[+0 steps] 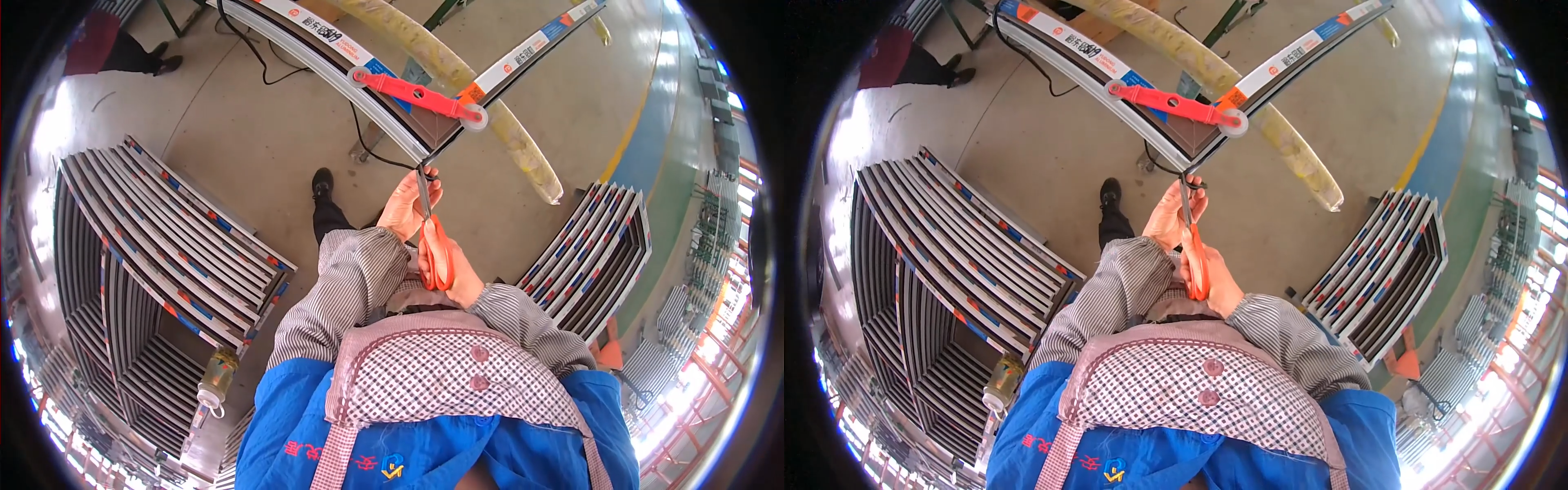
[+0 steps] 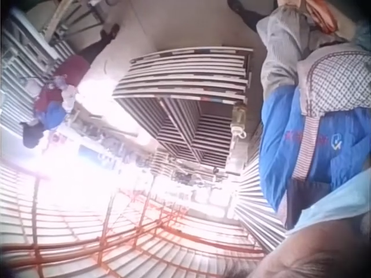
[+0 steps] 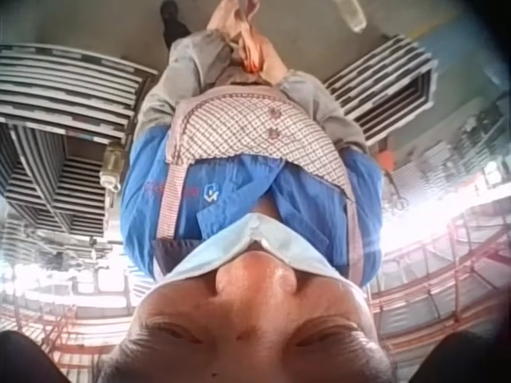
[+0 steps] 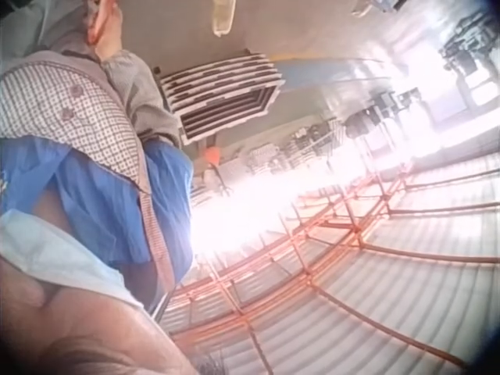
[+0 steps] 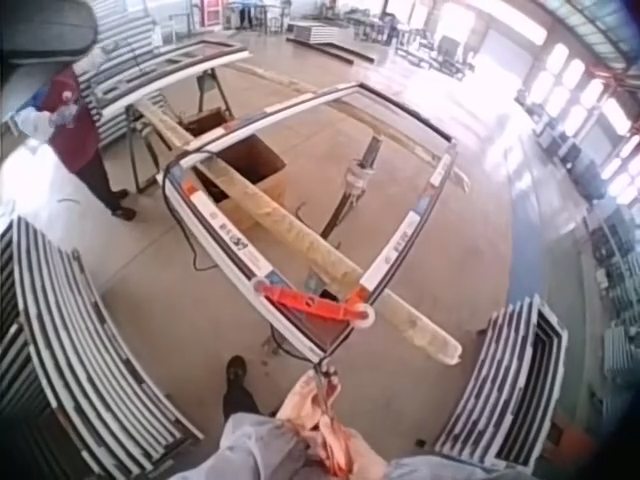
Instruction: Fitting and cutting rubber seals into metal window frames.
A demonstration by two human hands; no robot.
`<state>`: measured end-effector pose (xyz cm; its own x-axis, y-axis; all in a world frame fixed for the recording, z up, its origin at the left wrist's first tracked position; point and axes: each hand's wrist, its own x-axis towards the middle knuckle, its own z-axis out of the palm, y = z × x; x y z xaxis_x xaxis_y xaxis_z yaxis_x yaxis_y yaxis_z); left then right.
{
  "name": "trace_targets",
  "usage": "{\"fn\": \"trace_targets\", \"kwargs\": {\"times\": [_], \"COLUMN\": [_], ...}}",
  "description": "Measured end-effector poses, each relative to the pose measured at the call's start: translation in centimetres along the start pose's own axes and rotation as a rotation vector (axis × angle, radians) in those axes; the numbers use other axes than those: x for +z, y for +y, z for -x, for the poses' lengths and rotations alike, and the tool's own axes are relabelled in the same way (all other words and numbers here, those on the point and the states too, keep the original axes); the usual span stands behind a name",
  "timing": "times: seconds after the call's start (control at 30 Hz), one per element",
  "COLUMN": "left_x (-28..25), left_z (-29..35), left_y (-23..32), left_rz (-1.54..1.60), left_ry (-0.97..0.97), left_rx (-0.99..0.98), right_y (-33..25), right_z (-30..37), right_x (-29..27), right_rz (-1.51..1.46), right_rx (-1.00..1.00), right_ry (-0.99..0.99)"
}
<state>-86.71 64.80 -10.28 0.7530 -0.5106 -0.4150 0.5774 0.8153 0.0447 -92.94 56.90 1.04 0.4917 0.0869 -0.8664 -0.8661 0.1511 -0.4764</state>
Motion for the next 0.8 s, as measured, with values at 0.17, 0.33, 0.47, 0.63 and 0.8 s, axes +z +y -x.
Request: {"fn": "trace_targets", "kwargs": {"times": [0.17, 0.33, 0.47, 0.63, 0.8], "left_x": [0.0, -0.2, -0.4, 0.0, 1.6], "left_z": [-0.1, -0.1, -0.1, 0.7, 3.1], "left_y": [-0.2, 0.0, 0.2, 0.9, -0.4], "left_rz": [-0.001, -0.012, -0.020, -0.340, -0.504], "left_ry": [0.011, 0.013, -0.010, 0.174, 0.673], "left_rx": [-0.006, 0.007, 0.004, 0.040, 0.353], "right_y": [0.1, -0.3, 1.1, 1.7, 0.1], "right_z": [-0.3, -0.1, -1.3, -2.0, -1.1], "right_x": [0.0, 0.1, -1.5, -2.9, -2.4], "right_rz": [-0.088, 0.053, 0.170, 0.763, 1.261], "right_rx": [-0.022, -0.096, -0.151, -0.329, -0.426], "right_ry": [0.011, 0.051, 0.047, 0.189, 0.316]}}
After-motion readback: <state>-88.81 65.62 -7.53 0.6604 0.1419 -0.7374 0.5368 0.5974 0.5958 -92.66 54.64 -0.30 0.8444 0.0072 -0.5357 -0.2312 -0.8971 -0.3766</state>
